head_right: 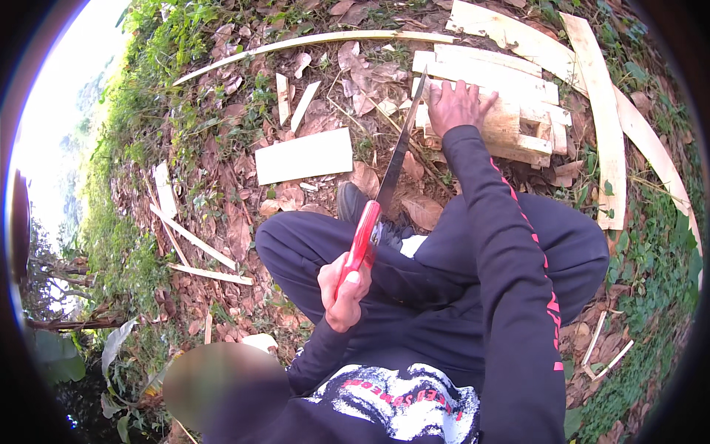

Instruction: The person sits on the ground and uses a red hand saw to cut a piece of light-colored wood into smaller sections. The person repeatedly positions the wood, saws through it, and places the cut pieces aside on the ground.

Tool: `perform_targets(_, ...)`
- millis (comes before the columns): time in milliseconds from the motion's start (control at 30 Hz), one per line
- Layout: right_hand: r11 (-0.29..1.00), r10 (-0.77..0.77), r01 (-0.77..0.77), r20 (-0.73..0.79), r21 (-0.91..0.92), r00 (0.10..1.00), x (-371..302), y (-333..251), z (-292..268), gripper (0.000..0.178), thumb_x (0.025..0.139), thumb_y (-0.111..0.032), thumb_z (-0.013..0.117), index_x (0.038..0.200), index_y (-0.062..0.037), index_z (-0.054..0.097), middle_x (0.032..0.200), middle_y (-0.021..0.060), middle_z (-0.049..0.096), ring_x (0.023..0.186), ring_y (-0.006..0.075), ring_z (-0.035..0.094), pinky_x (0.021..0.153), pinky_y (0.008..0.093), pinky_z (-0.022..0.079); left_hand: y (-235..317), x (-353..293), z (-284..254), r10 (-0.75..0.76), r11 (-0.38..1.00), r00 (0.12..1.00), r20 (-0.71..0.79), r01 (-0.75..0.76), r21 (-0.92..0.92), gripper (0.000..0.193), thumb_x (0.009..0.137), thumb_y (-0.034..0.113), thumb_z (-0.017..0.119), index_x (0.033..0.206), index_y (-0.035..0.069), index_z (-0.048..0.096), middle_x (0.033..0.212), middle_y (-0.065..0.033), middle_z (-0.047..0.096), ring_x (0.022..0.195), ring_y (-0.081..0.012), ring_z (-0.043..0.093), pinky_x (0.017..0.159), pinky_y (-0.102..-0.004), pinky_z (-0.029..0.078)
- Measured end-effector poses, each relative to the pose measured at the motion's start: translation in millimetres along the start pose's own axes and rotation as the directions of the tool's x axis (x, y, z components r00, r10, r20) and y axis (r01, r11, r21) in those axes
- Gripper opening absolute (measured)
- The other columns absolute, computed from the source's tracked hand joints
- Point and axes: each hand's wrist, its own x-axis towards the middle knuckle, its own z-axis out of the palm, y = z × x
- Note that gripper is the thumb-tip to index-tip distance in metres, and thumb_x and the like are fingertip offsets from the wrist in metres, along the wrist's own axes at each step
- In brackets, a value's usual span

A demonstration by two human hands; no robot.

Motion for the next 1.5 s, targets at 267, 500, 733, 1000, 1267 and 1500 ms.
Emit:
perform_targets(267, 0.997, -0.066, 0.067, -0.039, 0.032, 0.997, -10.5, -4.2, -4.9, 0.044, 0.103, -0.043, 0.035, 0.115, -0.0128, 0.064, 0.116, 0.0133, 0.059, 0.124, 0.0342, 0.048, 0.111, 0.0705, 0.014, -36.3, 150.5, 56.5, 0.241, 0.963, 0.970, -0.029, -0.235, 0.129, 0.024, 0.093, 0.016, 0.053, 0.078, -0.002, 0.053, 0.055, -0.0071, 0.045, 0.048, -0.0122, 0.045, 0.049, -0.0323, 0.034)
perform_targets(500, 0.999, 0.029, -0.030, -0.055, -0.023, 0.998, 4.6, -4.7, 1.9, 0.045, 0.103, -0.045, 0.035, 0.119, -0.0145, 0.064, 0.118, 0.0151, 0.059, 0.124, 0.0347, 0.049, 0.110, 0.0694, 0.016, -6.7, 102.3, 40.4, 0.048, 0.999, 0.998, -0.029, -0.049, -0.013, 0.022, 0.092, 0.015, 0.052, 0.077, -0.001, 0.053, 0.055, -0.0007, 0.047, 0.048, -0.0084, 0.042, 0.047, -0.0282, 0.033)
perform_targets(733, 1.000, -0.010, 0.010, 0.053, 0.002, 0.999, 4.4, -1.3, -2.9, 0.051, 0.102, -0.048, 0.032, 0.124, -0.0135, 0.064, 0.125, 0.0164, 0.058, 0.129, 0.0345, 0.046, 0.113, 0.0675, 0.013, 14.2, 29.6, 16.0, -0.027, 0.981, 0.999, -0.025, 0.022, -0.195, 0.023, 0.091, 0.018, 0.055, 0.080, -0.001, 0.051, 0.059, 0.0035, 0.042, 0.048, -0.0028, 0.034, 0.044, -0.0211, 0.024)
perform_targets(1000, 0.995, -0.090, 0.091, -0.033, 0.029, 0.995, -8.0, -0.7, -3.7, 0.044, 0.102, -0.044, 0.037, 0.115, -0.0140, 0.066, 0.114, 0.0137, 0.060, 0.118, 0.0316, 0.051, 0.108, 0.0628, 0.021, -27.3, 180.6, 69.4, 0.235, 0.966, 0.972, -0.031, -0.230, 0.115, 0.025, 0.091, 0.013, 0.054, 0.071, -0.001, 0.050, 0.055, -0.0052, 0.046, 0.048, -0.0125, 0.042, 0.048, -0.0336, 0.033)
perform_targets(1267, 0.999, 0.010, -0.007, -0.071, 0.038, 0.997, 6.3, -1.4, 7.5, 0.045, 0.102, -0.045, 0.035, 0.120, -0.0164, 0.066, 0.115, 0.0155, 0.060, 0.119, 0.0324, 0.051, 0.108, 0.0625, 0.022, 3.4, 112.0, 49.7, 0.067, 0.997, 0.997, -0.024, -0.068, -0.041, 0.021, 0.093, 0.014, 0.049, 0.074, 0.006, 0.047, 0.060, 0.0044, 0.040, 0.049, -0.0033, 0.034, 0.044, -0.0214, 0.024)
perform_targets(1500, 0.994, -0.089, 0.094, -0.101, 0.051, 0.991, -2.5, 3.6, 7.7, 0.047, 0.103, -0.046, 0.034, 0.115, -0.0118, 0.064, 0.112, 0.0125, 0.057, 0.117, 0.0297, 0.050, 0.107, 0.0613, 0.024, 17.7, 51.2, 22.3, -0.039, 0.948, 0.997, 0.061, 0.056, -0.314, 0.019, 0.095, 0.016, 0.053, 0.094, -0.002, 0.055, 0.063, 0.0070, 0.040, 0.051, -0.0006, 0.033, 0.046, -0.0190, 0.023)
